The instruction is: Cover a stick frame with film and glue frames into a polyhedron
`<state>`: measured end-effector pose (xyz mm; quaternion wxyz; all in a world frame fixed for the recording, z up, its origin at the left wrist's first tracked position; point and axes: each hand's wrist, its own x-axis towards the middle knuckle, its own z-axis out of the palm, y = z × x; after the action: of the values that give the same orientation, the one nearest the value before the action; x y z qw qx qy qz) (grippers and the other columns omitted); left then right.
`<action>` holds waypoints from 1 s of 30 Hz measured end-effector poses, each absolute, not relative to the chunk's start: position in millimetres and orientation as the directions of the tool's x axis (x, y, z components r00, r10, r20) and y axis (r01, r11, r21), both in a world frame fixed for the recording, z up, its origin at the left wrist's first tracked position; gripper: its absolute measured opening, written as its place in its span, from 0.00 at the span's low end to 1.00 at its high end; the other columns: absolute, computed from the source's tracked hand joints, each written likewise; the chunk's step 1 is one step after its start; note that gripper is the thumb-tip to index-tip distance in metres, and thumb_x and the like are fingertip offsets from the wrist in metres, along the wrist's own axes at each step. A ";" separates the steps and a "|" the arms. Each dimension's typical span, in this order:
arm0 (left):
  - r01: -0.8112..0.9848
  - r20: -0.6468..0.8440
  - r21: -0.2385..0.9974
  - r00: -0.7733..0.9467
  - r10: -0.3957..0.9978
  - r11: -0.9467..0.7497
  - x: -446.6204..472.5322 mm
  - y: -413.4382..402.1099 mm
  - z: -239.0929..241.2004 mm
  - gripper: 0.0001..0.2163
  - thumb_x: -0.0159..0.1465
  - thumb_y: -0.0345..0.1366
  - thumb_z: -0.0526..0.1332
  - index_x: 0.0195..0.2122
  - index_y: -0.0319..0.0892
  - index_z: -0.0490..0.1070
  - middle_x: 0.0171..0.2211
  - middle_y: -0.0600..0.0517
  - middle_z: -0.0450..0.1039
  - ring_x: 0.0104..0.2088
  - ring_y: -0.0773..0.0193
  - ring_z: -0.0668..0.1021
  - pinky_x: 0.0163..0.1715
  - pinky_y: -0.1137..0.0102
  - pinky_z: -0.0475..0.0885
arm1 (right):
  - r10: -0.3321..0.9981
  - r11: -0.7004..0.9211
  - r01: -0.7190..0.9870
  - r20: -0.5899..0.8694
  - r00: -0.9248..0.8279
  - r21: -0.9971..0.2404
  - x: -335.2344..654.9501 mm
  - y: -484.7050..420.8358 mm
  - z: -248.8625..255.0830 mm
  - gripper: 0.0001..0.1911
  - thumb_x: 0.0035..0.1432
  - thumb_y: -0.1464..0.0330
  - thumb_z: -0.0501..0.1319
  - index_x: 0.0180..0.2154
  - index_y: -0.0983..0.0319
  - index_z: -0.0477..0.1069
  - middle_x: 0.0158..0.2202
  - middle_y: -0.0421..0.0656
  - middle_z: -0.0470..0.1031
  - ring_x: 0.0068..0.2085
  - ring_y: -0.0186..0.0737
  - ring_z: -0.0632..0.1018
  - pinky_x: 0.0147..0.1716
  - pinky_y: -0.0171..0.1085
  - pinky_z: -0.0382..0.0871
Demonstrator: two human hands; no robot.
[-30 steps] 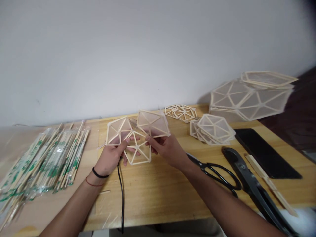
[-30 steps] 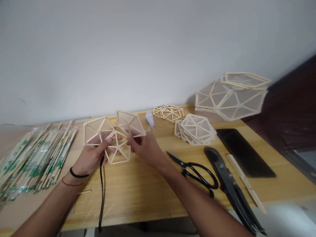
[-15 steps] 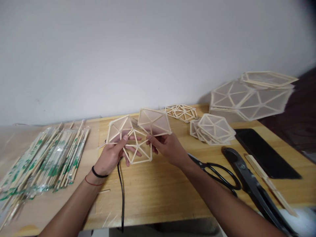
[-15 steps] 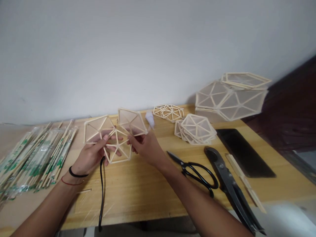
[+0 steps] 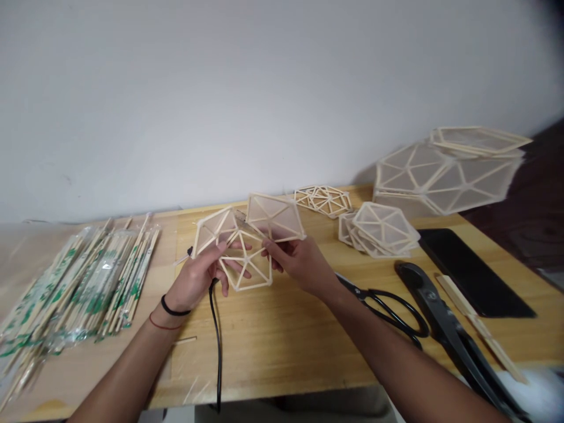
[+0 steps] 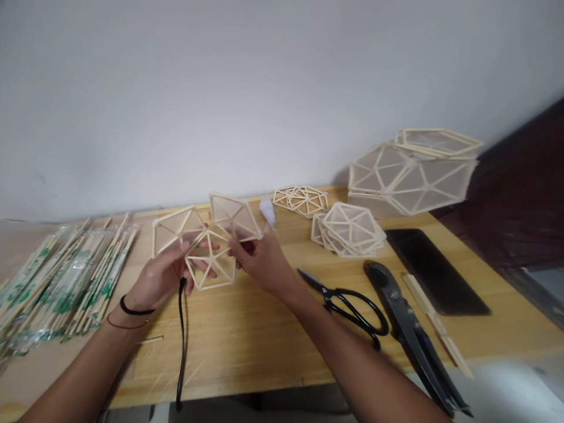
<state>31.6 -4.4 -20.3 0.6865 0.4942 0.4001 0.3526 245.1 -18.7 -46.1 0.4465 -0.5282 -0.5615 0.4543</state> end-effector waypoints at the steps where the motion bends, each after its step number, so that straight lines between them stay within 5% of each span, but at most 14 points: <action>1: -0.034 -0.204 0.971 0.410 0.889 0.239 33.0 -5.8 -18.4 0.25 0.62 0.52 0.67 0.52 0.36 0.78 0.49 0.37 0.82 0.29 0.56 0.84 0.12 0.73 0.71 | 0.999 0.031 0.200 0.023 -0.044 -0.979 246.1 -18.2 -46.7 0.19 0.62 0.56 0.62 0.26 0.62 0.76 0.19 0.41 0.74 0.20 0.34 0.71 0.20 0.32 0.64; 5: 0.162 -0.245 0.967 0.354 0.903 0.198 38.2 -10.7 -13.3 0.23 0.64 0.53 0.66 0.47 0.35 0.79 0.29 0.46 0.82 0.17 0.66 0.75 0.19 0.69 0.75 | 0.998 0.019 0.259 0.003 -0.059 -0.966 249.8 -13.9 -50.0 0.20 0.63 0.56 0.62 0.26 0.62 0.77 0.19 0.41 0.74 0.21 0.35 0.72 0.20 0.32 0.64; 9: 0.196 -0.233 0.965 0.339 0.912 0.173 37.8 -12.1 -19.0 0.24 0.65 0.57 0.63 0.42 0.37 0.79 0.21 0.51 0.76 0.18 0.63 0.74 0.21 0.68 0.75 | 0.991 -0.018 0.292 -0.057 -0.125 -0.956 249.4 -12.2 -50.5 0.19 0.63 0.57 0.60 0.26 0.62 0.76 0.19 0.41 0.74 0.21 0.36 0.73 0.22 0.33 0.64; 14: 0.252 -0.144 0.967 0.418 0.897 0.038 36.6 -15.1 -30.1 0.22 0.71 0.55 0.56 0.45 0.40 0.77 0.25 0.50 0.76 0.25 0.59 0.78 0.25 0.67 0.74 | 0.990 -0.063 0.398 -0.106 -0.088 -0.915 257.4 -39.9 -45.9 0.19 0.64 0.57 0.59 0.26 0.61 0.76 0.19 0.41 0.75 0.22 0.37 0.74 0.23 0.34 0.65; 19: 0.318 0.192 0.863 0.510 0.838 -0.392 42.8 -15.0 -34.8 0.14 0.74 0.44 0.54 0.42 0.41 0.75 0.43 0.44 0.79 0.47 0.54 0.78 0.51 0.61 0.73 | 0.991 -0.107 0.512 -0.135 -0.017 -0.852 281.0 -83.5 -54.6 0.21 0.64 0.55 0.58 0.24 0.60 0.74 0.19 0.40 0.74 0.22 0.38 0.74 0.24 0.35 0.63; 24: 0.436 0.233 0.781 0.462 0.856 -0.447 40.5 -11.5 -36.9 0.11 0.68 0.38 0.59 0.29 0.42 0.72 0.30 0.50 0.75 0.33 0.60 0.77 0.38 0.66 0.70 | 0.997 -0.047 0.590 -0.077 -0.026 -0.806 288.4 -100.6 -66.0 0.21 0.65 0.58 0.56 0.21 0.58 0.67 0.16 0.38 0.69 0.19 0.38 0.69 0.22 0.36 0.58; 30: 0.525 0.091 0.785 0.429 0.898 -0.331 39.6 -12.7 -42.3 0.08 0.62 0.37 0.62 0.26 0.42 0.70 0.25 0.54 0.72 0.29 0.63 0.73 0.32 0.69 0.64 | 0.982 0.161 0.633 0.188 -0.024 -0.758 288.3 -100.7 -68.9 0.16 0.70 0.61 0.53 0.30 0.58 0.71 0.30 0.44 0.75 0.34 0.44 0.77 0.34 0.39 0.70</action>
<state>39.6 -12.7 -42.3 0.3484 0.7703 0.4619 0.2682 288.3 -100.7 -68.9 0.3576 -0.6001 -0.6726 0.2442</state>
